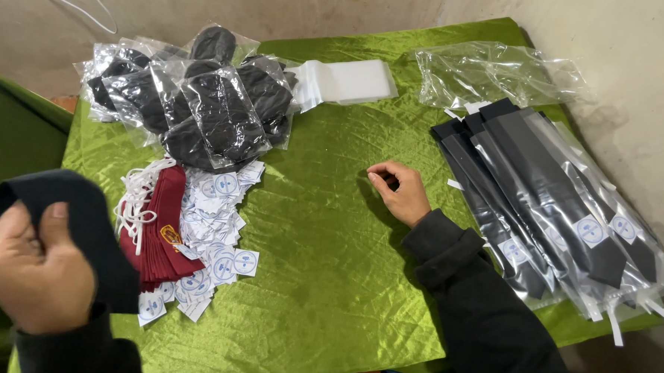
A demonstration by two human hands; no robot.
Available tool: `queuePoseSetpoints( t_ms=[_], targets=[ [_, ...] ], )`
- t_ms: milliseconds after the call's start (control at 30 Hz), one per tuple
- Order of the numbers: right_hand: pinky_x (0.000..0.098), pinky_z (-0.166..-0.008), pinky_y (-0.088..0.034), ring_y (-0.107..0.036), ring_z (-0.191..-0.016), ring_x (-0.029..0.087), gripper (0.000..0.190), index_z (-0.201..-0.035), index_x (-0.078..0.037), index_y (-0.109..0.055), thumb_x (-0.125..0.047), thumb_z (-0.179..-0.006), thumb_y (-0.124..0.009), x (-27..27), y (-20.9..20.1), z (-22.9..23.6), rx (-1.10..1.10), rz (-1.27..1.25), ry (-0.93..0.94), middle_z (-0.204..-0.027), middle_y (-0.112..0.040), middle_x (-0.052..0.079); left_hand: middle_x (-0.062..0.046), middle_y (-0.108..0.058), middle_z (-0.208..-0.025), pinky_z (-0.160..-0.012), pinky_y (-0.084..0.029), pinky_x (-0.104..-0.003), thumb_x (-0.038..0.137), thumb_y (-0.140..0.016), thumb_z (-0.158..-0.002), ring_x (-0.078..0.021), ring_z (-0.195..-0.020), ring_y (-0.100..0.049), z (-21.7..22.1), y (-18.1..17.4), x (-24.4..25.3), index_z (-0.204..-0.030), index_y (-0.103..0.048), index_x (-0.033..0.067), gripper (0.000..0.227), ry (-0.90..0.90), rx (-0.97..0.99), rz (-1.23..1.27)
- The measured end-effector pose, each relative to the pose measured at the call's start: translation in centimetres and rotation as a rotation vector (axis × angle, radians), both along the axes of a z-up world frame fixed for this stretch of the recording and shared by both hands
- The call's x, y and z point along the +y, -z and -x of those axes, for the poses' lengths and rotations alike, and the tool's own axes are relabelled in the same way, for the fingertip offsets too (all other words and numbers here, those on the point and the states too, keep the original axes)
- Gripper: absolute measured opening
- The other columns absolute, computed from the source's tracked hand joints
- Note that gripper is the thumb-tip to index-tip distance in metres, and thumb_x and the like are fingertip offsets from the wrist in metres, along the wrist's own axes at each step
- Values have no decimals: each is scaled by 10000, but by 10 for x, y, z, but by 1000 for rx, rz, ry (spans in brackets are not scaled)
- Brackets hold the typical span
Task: The person folds a black necktie, places a small circular sticker on the tie, and inserts the tie into a clear plastic bag. The person then seals the bag and places it with other packaged ties.
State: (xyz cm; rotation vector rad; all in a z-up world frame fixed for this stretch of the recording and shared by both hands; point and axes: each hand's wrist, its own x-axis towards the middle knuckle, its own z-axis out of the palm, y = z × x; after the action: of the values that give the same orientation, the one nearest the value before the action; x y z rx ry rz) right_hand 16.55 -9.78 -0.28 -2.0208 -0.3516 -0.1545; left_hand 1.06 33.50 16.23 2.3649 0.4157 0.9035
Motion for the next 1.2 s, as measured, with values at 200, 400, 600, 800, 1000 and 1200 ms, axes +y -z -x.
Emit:
queuePoseSetpoints(
  t_ms=[200, 400, 600, 800, 1000, 1200],
  targets=[
    [370, -894, -617, -761, -963, 234, 269, -1088, -26, -746, -259, -1014, -632, 5, -18, 9, 94, -252, -147, -999, -783, 131, -106, -760, -1162, -964, -561, -284, -36, -717, -936, -161, -1035, -673, -38, 10, -153, -1243, -710, -42, 307, 529, -117, 601],
    [412, -916, -593, -745, -1062, 289, 924, -1454, 6, -574, -749, -1016, -273, 9, -39, 18, 431, -915, -212, -1171, -757, 217, -157, -778, -1014, -768, -664, -354, -128, -643, -912, -199, -901, -742, -64, 111, -251, -1536, -513, -2, 651, 935, 110, 1351],
    [291, -515, -379, -370, -452, 82, 689, -936, -132, -738, -617, -1104, -278, 22, -101, 31, 360, -586, -29, -531, -434, -54, -216, -781, -1143, -824, -651, -390, 114, -830, -885, -202, -989, -732, -77, 140, -259, -1506, -581, 56, 671, 889, 341, 1276],
    [409, -944, -556, -727, -1092, 244, 275, -1150, -149, -798, -297, -1085, -576, 13, -31, -26, 45, -43, 2, -1083, -796, 85, -181, -647, -614, -338, -506, -346, 62, -822, -883, -265, -421, -638, -104, 179, -231, -874, -673, 10, 158, 624, 169, 1566],
    [493, -1054, -513, -541, -1351, 389, 359, -1413, -34, -595, -180, -1088, -560, -3, -26, -121, -361, 791, 133, -1421, -574, 211, -45, -495, -695, -323, -324, -177, 169, -616, -1047, -120, -424, -474, -114, 178, -138, -905, -517, 102, 186, 758, -54, 1755],
    [487, -942, -576, -607, -1278, 346, 443, -1474, -92, -529, -336, -1105, -513, -7, 8, -186, -437, 1130, 163, -1336, -600, 150, -43, -423, -699, -312, -266, -196, 235, -600, -1075, -132, -411, -375, -110, 157, -143, -952, -537, 79, 208, 835, -34, 1954]
  ],
)
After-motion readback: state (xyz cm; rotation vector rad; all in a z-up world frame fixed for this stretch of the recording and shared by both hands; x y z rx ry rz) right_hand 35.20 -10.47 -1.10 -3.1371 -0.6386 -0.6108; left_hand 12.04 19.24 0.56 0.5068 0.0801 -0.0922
